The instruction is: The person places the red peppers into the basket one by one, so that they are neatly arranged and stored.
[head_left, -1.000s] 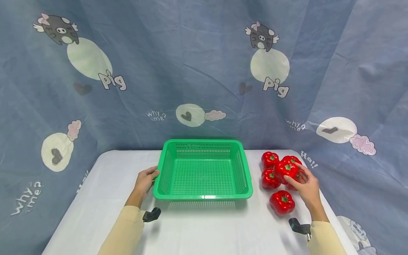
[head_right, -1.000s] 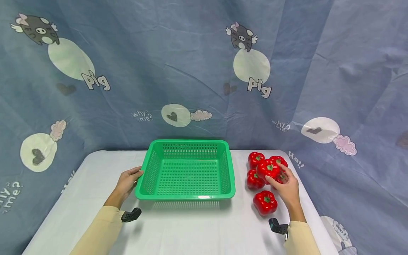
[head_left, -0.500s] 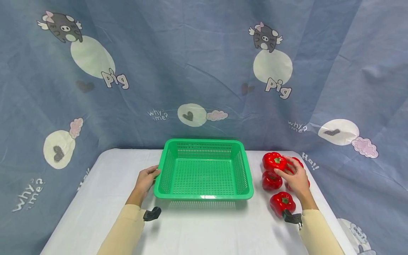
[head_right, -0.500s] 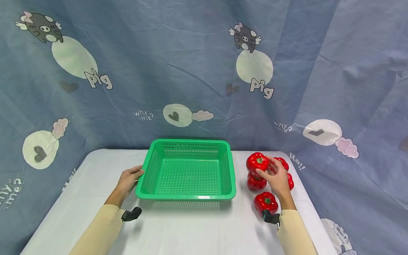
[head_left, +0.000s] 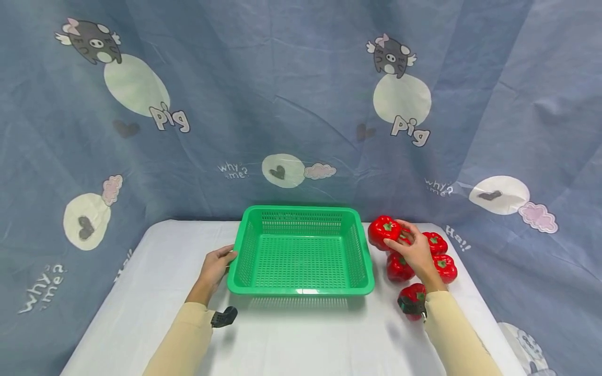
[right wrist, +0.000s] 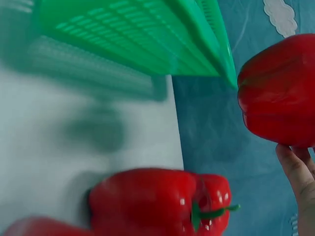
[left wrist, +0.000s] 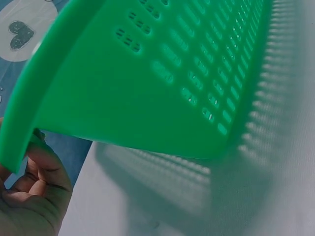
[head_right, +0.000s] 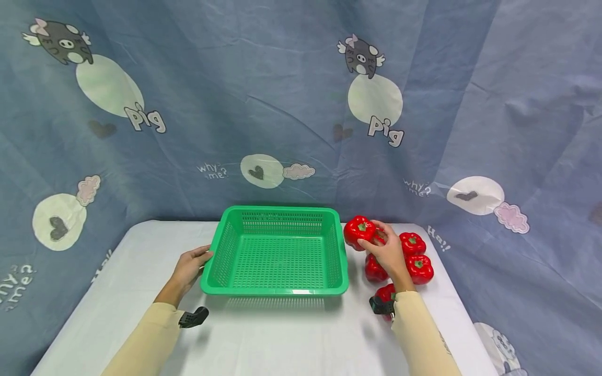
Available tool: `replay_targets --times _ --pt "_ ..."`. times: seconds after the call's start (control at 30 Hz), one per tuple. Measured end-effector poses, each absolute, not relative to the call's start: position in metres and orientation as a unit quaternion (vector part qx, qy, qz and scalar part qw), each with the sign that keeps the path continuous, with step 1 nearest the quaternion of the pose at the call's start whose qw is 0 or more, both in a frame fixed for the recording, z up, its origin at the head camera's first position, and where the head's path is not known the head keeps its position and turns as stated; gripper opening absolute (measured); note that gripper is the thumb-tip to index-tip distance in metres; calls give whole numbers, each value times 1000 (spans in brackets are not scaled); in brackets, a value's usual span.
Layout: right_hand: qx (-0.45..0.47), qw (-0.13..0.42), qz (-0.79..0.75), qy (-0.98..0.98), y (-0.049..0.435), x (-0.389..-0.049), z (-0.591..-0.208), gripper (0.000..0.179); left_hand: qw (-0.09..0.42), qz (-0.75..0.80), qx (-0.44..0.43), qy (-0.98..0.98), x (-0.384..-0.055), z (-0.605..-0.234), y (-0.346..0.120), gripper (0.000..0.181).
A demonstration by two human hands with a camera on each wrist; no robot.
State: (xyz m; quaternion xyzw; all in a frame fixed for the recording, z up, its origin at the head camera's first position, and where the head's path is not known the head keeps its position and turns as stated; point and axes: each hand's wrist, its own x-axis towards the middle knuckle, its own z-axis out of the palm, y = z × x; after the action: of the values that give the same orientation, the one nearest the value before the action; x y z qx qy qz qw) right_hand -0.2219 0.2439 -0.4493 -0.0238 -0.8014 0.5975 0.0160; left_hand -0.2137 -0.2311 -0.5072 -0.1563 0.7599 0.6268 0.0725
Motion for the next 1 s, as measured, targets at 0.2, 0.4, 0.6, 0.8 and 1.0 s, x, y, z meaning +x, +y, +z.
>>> replay_targets --times 0.2,0.4,0.6,0.8,1.0 --pt "2 8 579 -815 230 -236 -451 70 75 631 -157 756 -215 -506 -233 48" --pt "33 -3 607 -794 213 -245 -453 69 74 632 -157 755 -214 -507 -233 48" --pt "73 -6 617 -784 198 -256 -459 64 70 630 -153 758 -215 -508 -230 47" --pt "97 -26 625 -774 181 -264 -460 64 66 629 -160 758 -213 -510 -232 47" --pt "96 -44 612 -783 168 -274 -458 63 65 632 -162 755 -213 -510 -231 46"
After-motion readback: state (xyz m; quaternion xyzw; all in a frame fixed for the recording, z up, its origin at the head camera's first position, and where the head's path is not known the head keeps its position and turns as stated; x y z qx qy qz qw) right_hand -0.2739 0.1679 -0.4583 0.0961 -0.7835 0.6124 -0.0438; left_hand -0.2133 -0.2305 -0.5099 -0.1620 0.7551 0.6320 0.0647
